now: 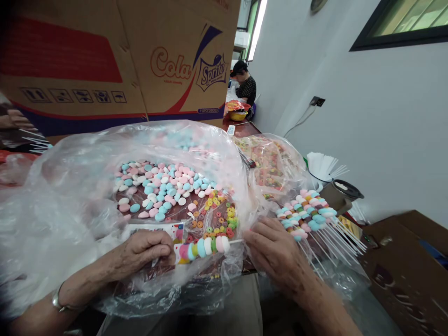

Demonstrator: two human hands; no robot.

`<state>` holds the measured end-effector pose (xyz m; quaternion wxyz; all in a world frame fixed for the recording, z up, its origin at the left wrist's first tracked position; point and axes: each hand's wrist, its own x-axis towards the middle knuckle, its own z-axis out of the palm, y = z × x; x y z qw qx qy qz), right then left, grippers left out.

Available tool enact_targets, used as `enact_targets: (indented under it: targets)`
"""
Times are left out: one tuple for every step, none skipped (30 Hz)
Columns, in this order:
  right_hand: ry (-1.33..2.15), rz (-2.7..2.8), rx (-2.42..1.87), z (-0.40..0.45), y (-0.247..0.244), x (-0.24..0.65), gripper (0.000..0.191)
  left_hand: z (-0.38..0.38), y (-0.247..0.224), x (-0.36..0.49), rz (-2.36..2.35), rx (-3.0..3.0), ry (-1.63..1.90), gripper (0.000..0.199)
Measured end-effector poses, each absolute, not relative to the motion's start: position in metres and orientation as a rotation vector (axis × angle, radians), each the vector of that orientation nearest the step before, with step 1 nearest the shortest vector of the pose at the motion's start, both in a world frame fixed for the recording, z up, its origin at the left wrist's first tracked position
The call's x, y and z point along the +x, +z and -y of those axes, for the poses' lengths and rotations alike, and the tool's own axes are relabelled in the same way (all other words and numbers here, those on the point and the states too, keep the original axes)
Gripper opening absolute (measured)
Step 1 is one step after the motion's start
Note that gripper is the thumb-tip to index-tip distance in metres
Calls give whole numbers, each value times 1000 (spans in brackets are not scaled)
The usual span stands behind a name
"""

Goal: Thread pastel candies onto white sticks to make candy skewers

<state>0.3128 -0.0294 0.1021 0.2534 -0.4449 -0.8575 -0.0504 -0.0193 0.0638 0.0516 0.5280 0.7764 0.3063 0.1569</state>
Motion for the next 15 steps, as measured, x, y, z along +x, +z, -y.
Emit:
enact_targets:
  targets:
    - [-126, 2306, -1228, 29, 100, 310, 20, -64, 55, -18, -728, 1861, 361, 33]
    - [-110, 2289, -1241, 28, 96, 307, 20, -63, 59, -17, -725, 1867, 344, 32]
    - [-89, 2273, -1243, 27, 93, 304, 21, -62, 63, -16, -721, 1869, 319, 32]
    - [-63, 2265, -1235, 26, 90, 302, 23, -61, 68, -15, -716, 1869, 284, 31]
    - [-42, 2263, -1222, 26, 87, 300, 24, -60, 72, -15, -712, 1861, 239, 28]
    - [-31, 2265, -1210, 25, 86, 299, 24, -59, 76, -14, -711, 1847, 196, 25]
    - [-28, 2272, -1205, 24, 85, 298, 24, -58, 79, -13, -711, 1824, 157, 21]
    - [-28, 2283, -1202, 23, 86, 296, 23, -57, 81, -12, -709, 1792, 128, 17]
    - [-28, 2298, -1195, 22, 87, 295, 23, -57, 82, -11, -704, 1752, 112, 13]
    - [-23, 2321, -1183, 21, 89, 293, 22, -56, 82, -10, -700, 1712, 105, 12]
    - [-14, 2345, -1169, 20, 90, 291, 22, -56, 81, -9, -697, 1677, 103, 12]
    - [-3, 2364, -1159, 19, 92, 289, 23, -56, 81, -8, -692, 1658, 106, 13]
    - [11, 2372, -1153, 18, 94, 287, 24, -56, 80, -6, -686, 1653, 117, 15]
    - [32, 2370, -1160, 17, 95, 285, 25, -55, 80, -5, -677, 1661, 137, 16]
    - [62, 2358, -1181, 17, 97, 283, 25, -55, 80, -3, -669, 1677, 158, 17]
